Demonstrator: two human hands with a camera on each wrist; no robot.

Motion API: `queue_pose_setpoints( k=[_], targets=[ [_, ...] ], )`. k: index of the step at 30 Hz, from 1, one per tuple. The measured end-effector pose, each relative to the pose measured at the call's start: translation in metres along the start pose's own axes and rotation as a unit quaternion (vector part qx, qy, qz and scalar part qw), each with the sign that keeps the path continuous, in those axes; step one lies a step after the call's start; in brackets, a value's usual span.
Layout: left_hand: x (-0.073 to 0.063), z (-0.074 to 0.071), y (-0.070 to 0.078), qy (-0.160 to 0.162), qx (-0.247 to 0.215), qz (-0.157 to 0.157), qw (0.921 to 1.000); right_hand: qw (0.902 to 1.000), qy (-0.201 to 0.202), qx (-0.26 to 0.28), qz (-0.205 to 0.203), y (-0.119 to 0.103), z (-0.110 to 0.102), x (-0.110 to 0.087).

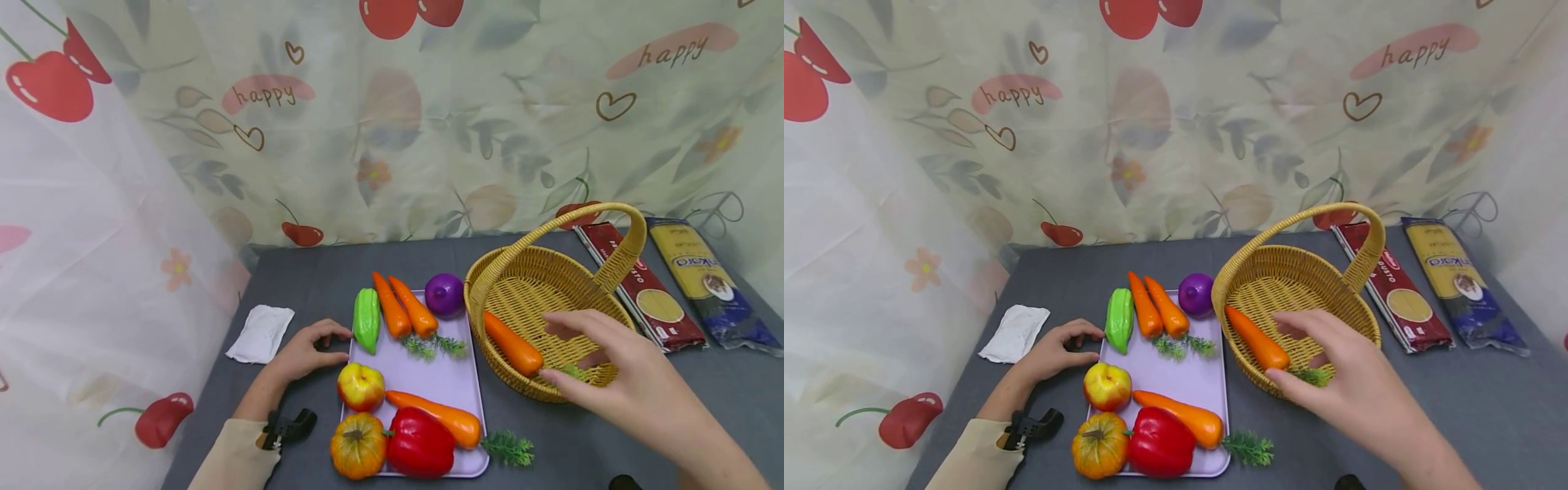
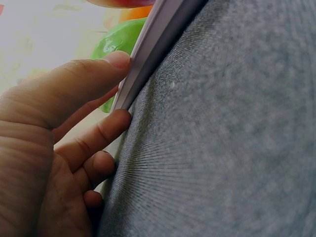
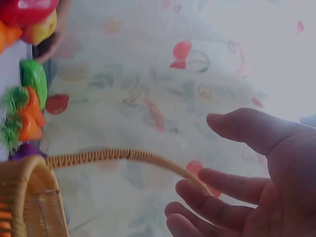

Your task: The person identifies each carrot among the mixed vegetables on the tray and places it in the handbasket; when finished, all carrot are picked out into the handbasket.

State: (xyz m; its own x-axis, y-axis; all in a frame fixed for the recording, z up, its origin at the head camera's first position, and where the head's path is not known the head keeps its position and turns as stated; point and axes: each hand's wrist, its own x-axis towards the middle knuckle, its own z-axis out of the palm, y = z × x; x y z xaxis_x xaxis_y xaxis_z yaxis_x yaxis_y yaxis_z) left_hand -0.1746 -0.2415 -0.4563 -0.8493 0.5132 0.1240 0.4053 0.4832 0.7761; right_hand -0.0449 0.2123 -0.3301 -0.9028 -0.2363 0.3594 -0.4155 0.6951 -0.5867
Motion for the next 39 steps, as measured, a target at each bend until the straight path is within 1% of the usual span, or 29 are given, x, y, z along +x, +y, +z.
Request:
queue_pose_setpoints(
  k=[3,5,8,12,13,18,22,25,29,33,36,39],
  targets=[
    [0.000,0.000,0.000,0.001,-0.005,0.003,1.0000,0.9991,-0.013,0.025,-0.031,-0.009,0.005,-0.004],
    [0.000,0.000,-0.001,0.001,-0.007,0.005,1.0000,0.9978,-0.029,0.043,-0.041,-0.014,0.010,-0.006],
    [0.000,-0.001,-0.001,0.001,-0.009,0.007,0.9999,0.9944,-0.070,0.070,-0.037,-0.019,0.019,-0.007],
    [0.000,-0.001,-0.001,0.001,-0.008,0.002,1.0000,0.9876,-0.129,0.085,-0.027,-0.023,0.034,-0.006],
    [0.000,-0.001,-0.001,0.000,-0.008,0.001,1.0000,0.9859,-0.139,0.088,-0.031,-0.024,0.038,-0.005],
    [0.000,-0.001,-0.002,0.003,-0.011,0.003,0.9999,0.9783,-0.185,0.084,-0.038,-0.022,0.060,-0.003],
    [0.000,-0.001,-0.001,0.005,-0.013,0.005,0.9999,0.9709,-0.226,0.077,-0.023,-0.017,0.077,0.000],
    [0.000,-0.001,-0.001,0.005,-0.014,0.005,0.9999,0.9672,-0.247,0.060,-0.011,-0.012,0.090,0.002],
    [0.000,-0.001,-0.002,0.004,-0.014,0.005,0.9999,0.9671,-0.253,0.017,-0.014,-0.006,0.109,0.002],
    [0.000,0.000,-0.002,0.002,-0.016,0.002,0.9999,0.9693,-0.244,-0.020,-0.026,0.001,0.125,-0.001],
    [0.000,0.000,0.000,0.002,-0.017,-0.001,0.9999,0.9713,-0.233,-0.029,-0.036,0.007,0.133,-0.003],
    [0.000,0.000,0.001,0.002,-0.017,-0.002,0.9998,0.9718,-0.231,-0.025,-0.038,0.011,0.136,-0.003]
  ],
)
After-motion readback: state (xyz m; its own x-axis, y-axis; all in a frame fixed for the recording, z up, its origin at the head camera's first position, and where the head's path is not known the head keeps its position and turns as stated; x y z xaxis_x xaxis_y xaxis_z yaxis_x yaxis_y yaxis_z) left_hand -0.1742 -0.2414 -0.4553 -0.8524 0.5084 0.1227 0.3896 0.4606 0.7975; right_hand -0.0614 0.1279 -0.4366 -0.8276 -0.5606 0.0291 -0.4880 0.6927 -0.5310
